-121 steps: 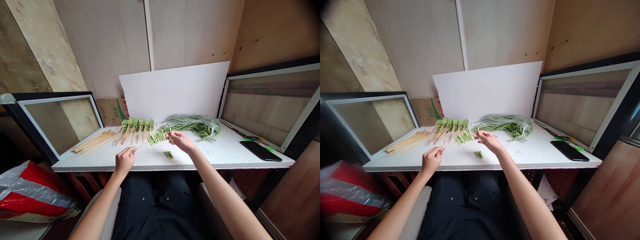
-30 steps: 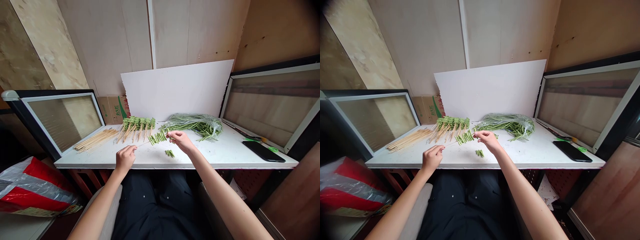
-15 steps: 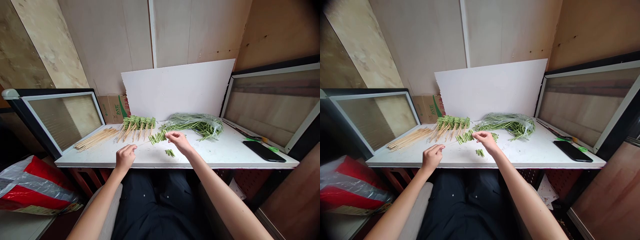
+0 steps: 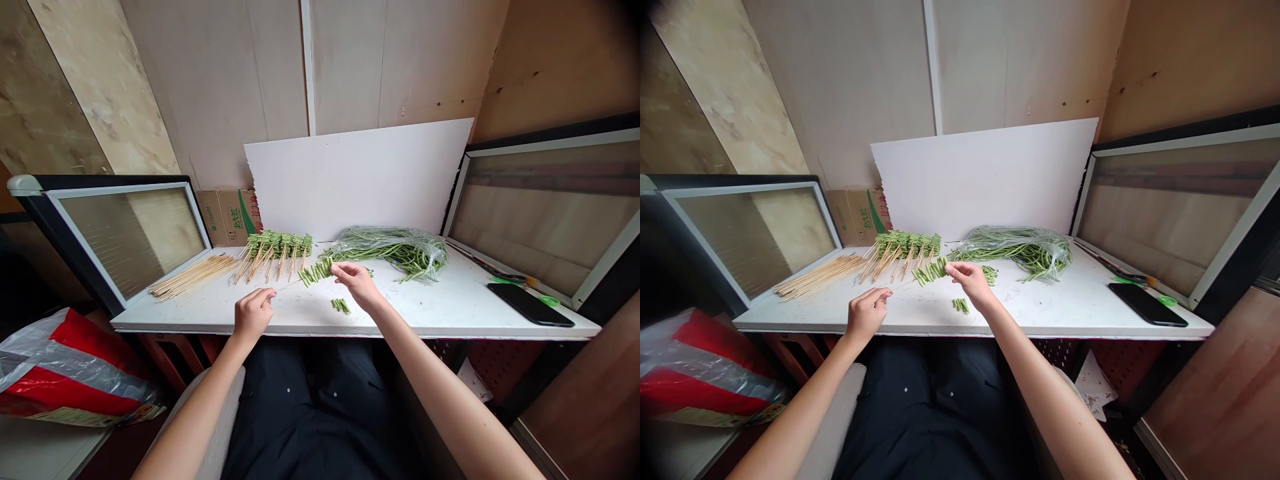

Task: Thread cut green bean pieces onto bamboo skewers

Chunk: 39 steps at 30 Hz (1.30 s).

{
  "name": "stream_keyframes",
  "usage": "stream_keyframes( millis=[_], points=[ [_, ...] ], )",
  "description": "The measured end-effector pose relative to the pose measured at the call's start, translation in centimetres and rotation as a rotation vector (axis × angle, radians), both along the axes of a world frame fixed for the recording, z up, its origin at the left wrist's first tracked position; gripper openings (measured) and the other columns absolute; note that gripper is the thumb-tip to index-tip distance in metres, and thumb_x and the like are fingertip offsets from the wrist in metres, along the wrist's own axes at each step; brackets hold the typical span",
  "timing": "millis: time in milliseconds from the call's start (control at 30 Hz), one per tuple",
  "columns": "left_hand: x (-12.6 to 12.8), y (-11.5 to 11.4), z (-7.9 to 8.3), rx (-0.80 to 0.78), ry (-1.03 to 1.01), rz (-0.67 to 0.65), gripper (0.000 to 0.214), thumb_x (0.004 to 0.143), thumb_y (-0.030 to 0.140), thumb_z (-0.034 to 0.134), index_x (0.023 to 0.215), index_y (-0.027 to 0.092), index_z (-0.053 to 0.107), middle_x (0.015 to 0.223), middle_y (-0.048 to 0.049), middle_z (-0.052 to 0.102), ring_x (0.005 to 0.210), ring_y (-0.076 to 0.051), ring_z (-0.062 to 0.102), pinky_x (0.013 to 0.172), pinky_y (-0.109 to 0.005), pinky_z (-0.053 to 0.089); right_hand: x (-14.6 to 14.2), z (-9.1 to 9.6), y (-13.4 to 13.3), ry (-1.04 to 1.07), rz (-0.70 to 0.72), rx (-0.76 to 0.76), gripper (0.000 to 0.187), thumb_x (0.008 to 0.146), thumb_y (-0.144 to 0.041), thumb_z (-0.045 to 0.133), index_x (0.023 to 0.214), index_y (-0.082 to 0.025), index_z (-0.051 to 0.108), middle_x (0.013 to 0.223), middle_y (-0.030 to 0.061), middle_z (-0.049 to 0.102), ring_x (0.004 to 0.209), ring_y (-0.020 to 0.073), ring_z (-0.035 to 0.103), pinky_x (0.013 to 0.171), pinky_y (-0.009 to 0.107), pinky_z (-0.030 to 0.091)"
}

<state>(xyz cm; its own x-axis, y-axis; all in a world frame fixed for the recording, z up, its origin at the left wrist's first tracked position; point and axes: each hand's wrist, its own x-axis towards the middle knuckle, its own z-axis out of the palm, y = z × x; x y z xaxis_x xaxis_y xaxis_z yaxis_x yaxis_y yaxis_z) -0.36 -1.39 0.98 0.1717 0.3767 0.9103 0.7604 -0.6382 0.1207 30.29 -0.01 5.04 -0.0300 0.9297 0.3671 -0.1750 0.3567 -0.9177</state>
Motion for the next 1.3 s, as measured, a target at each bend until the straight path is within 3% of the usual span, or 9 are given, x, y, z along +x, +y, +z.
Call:
stream_keyframes(
  millis=[133,267,433,567,700,833,967,1033,1300],
  points=[
    [-0.3,0.3,-0.3,-0.033,-0.001,0.009,0.043,0.072,-0.007,0.045,0.086,0.021,0.075,0.081,-0.0015,0.080,0.072,-0.018,0.077,0.069,-0.024,0.056,0.2,0.2,0.0,-0.083,-0.022,0.011,0.042,0.074,-0.061,0.087,0.090,-0.023,0.081,0.098,0.0070,0.077,0.094,0.0229,0.065,0.081,0.036,0.051],
    [-0.6,0.7,-0.5,-0.055,-0.021,0.017,0.043,0.073,-0.006,0.046,0.087,0.021,0.076,0.082,-0.0013,0.080,0.073,-0.018,0.077,0.070,-0.025,0.057,1.4,0.3,0.3,-0.215,-0.047,0.069,0.046,0.085,-0.068,0.075,0.097,-0.024,0.081,0.115,0.0102,0.079,0.107,0.0277,0.069,0.083,0.037,0.054],
    [-1.0,1.0,-0.7,-0.066,-0.049,0.035,0.039,0.077,-0.003,0.048,0.087,0.022,0.077,0.083,-0.0023,0.081,0.074,-0.020,0.077,0.072,-0.027,0.058,4.7,0.0,0.9,-0.666,-0.009,0.121,0.042,0.087,-0.061,0.075,0.104,-0.023,0.083,0.118,0.0124,0.080,0.105,0.0304,0.073,0.088,0.040,0.056],
    [-1.2,1.1,-0.8,-0.068,-0.042,0.045,0.039,0.077,-0.002,0.049,0.088,0.022,0.077,0.084,-0.0021,0.081,0.075,-0.020,0.078,0.072,-0.027,0.058,5.7,-1.0,1.3,-1.142,0.026,-0.138,0.035,0.085,-0.056,0.078,0.089,-0.022,0.085,0.096,0.0134,0.082,0.086,0.0299,0.075,0.074,0.037,0.055],
    [-1.2,1.1,-0.9,-0.054,-0.020,0.044,0.041,0.075,-0.004,0.048,0.089,0.021,0.077,0.084,-0.0016,0.081,0.077,-0.020,0.078,0.071,-0.026,0.057,5.1,-2.0,1.6,-1.344,-0.003,-0.281,0.037,0.079,-0.056,0.083,0.090,-0.021,0.086,0.101,0.0136,0.082,0.087,0.0289,0.075,0.070,0.033,0.053],
    [-1.1,1.0,-0.8,-0.064,-0.009,0.053,0.041,0.075,-0.003,0.047,0.089,0.022,0.077,0.084,-0.0017,0.081,0.076,-0.020,0.078,0.070,-0.025,0.057,5.0,-2.9,2.2,-1.282,0.011,-0.262,0.036,0.071,-0.056,0.088,0.082,-0.021,0.086,0.090,0.0122,0.082,0.077,0.0253,0.073,0.065,0.031,0.052],
    [-0.9,0.9,-0.7,-0.060,-0.007,0.053,0.041,0.075,-0.004,0.048,0.089,0.021,0.077,0.081,-0.0021,0.080,0.074,-0.019,0.077,0.069,-0.025,0.056,5.6,-3.5,2.9,-1.036,-0.015,-0.167,0.032,0.059,-0.051,0.096,0.060,-0.023,0.079,0.067,0.0102,0.076,0.057,0.0215,0.064,0.054,0.033,0.047],
    [-0.9,0.9,-0.7,-0.055,-0.004,0.047,0.040,0.076,-0.003,0.048,0.089,0.021,0.077,0.083,-0.0024,0.080,0.075,-0.020,0.077,0.069,-0.025,0.056,5.9,-3.3,2.9,-0.892,-0.009,-0.103,0.033,0.060,-0.051,0.095,0.056,-0.024,0.077,0.063,0.0098,0.075,0.054,0.0209,0.062,0.051,0.033,0.044],
    [-0.8,0.8,-0.7,-0.078,-0.015,0.049,0.042,0.074,-0.004,0.047,0.089,0.022,0.076,0.080,-0.0018,0.080,0.074,-0.019,0.077,0.069,-0.025,0.056,5.2,-0.1,1.3,-0.317,0.035,-0.103,0.053,0.073,-0.067,0.085,0.094,-0.019,0.078,0.090,0.0100,0.078,0.083,0.0221,0.070,0.070,0.033,0.052]
  ],
)
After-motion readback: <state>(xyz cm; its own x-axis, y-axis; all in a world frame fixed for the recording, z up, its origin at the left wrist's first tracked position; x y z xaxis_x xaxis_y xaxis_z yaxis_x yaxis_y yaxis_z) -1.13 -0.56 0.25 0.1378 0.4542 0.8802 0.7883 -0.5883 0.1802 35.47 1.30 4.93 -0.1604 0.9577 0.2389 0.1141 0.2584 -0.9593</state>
